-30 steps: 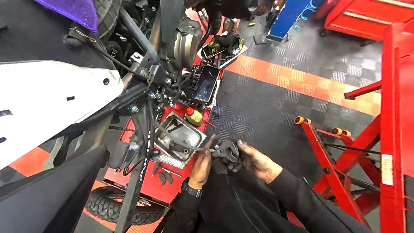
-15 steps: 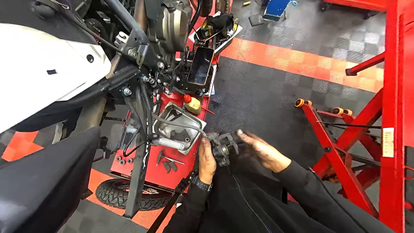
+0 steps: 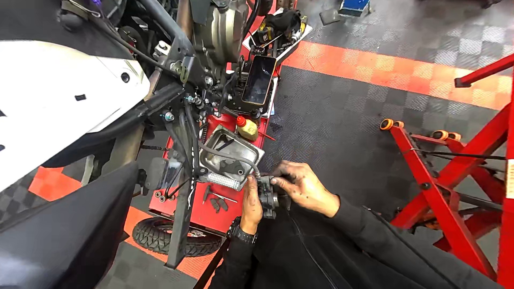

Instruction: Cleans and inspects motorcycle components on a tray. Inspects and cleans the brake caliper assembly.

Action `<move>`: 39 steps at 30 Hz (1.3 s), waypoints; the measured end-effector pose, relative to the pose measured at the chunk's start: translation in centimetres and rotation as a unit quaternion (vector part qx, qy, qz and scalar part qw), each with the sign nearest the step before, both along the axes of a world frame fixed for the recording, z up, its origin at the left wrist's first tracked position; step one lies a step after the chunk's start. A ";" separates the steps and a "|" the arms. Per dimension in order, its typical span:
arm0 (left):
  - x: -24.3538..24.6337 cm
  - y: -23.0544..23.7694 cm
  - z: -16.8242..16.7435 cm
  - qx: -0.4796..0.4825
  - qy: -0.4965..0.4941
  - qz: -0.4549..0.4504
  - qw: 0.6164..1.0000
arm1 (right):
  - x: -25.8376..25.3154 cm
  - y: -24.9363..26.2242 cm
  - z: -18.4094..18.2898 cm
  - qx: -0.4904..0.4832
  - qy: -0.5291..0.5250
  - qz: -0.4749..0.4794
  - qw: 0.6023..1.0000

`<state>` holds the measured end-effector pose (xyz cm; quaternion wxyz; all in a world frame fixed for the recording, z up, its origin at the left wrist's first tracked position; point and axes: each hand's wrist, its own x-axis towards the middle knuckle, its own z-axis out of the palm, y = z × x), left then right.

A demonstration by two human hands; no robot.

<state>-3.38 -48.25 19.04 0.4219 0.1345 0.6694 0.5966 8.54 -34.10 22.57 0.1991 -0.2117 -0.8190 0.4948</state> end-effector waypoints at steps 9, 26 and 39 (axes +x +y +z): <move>-2.0 -1.6 -1.9 -0.071 -0.072 -0.010 0.995 | 1.2 3.2 -9.0 -0.440 0.080 -0.178 0.876; -8.7 -4.9 -10.4 -0.169 0.149 0.028 0.974 | -14.2 -13.0 -27.1 -0.352 -0.384 0.177 0.835; -17.8 2.3 -16.6 -0.210 0.165 0.105 0.958 | -3.3 2.5 -30.5 -0.456 -0.261 -0.163 0.835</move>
